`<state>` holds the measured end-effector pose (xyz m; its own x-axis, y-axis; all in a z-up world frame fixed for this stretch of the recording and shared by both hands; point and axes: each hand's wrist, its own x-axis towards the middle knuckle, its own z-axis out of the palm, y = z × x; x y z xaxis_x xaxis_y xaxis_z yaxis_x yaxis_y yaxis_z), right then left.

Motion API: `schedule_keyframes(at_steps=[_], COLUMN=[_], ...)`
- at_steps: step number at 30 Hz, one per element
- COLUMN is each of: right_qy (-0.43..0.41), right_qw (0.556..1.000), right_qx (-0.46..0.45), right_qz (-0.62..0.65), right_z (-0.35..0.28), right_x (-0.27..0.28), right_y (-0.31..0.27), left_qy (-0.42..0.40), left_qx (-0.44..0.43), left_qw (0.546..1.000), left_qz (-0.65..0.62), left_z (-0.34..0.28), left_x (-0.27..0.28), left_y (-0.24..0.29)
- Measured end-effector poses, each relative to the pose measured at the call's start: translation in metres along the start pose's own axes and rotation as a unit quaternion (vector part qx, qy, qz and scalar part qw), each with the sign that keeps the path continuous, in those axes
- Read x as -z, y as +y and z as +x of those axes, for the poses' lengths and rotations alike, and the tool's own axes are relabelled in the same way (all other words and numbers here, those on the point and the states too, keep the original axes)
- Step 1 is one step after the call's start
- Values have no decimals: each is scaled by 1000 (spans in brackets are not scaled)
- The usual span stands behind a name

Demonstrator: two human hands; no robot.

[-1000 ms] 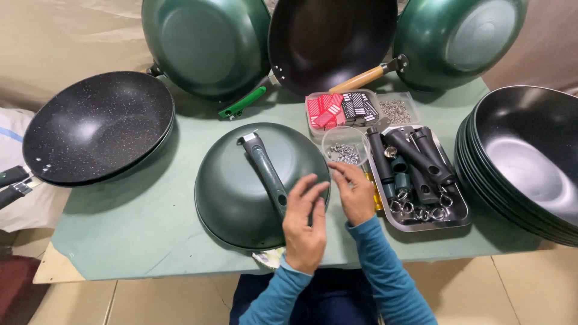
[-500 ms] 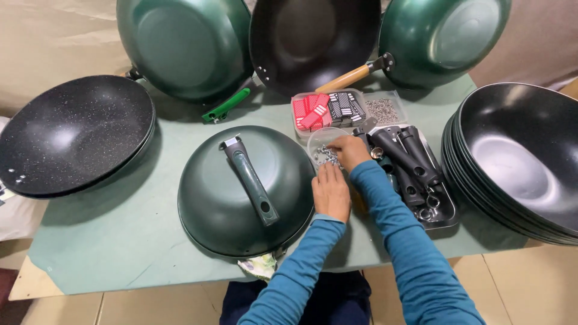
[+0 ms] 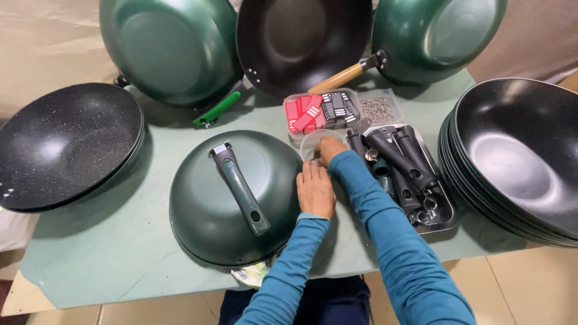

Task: Assembling a handle onto a wok by aligning the bracket and preparing screws for fastening

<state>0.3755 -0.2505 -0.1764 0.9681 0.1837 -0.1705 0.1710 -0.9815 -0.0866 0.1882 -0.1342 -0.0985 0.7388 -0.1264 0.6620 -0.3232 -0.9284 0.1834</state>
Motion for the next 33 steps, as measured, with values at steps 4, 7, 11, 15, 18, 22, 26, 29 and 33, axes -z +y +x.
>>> schedule_keyframes(at_steps=[4,7,11,15,18,22,26,29,33], right_qy=[-62,-83,-79,-74,-90,-98,-97,-79,-23], right_qw=[998,996,997,997,995,994,994,995,996], right_qx=[-1,17,16,5,-28,-4,-12,-1,1], right_qz=[20,13,-4,24,39,40,50,62,89], right_z=[-40,-58,-40,-33,-57,-53,-50,-33,-16], right_x=[47,68,41,35,71,64,64,34,3], right_y=[-23,-34,-23,-18,-36,-29,-31,-15,4], left_qy=[-9,-32,-53,-53,-88,-108,-119,-117,-124], left_qx=[1,0,8,8,14,21,31,39,64], left_qw=[1000,999,999,998,996,993,991,990,985], left_qz=[2,1,-8,-35,-29,-39,-51,-62,-98], left_z=[3,4,3,-1,1,1,3,2,4], left_x=[1,4,4,-7,-1,0,-2,-4,-4], left_y=[-2,-2,-5,-9,-9,-9,-10,-11,-11])
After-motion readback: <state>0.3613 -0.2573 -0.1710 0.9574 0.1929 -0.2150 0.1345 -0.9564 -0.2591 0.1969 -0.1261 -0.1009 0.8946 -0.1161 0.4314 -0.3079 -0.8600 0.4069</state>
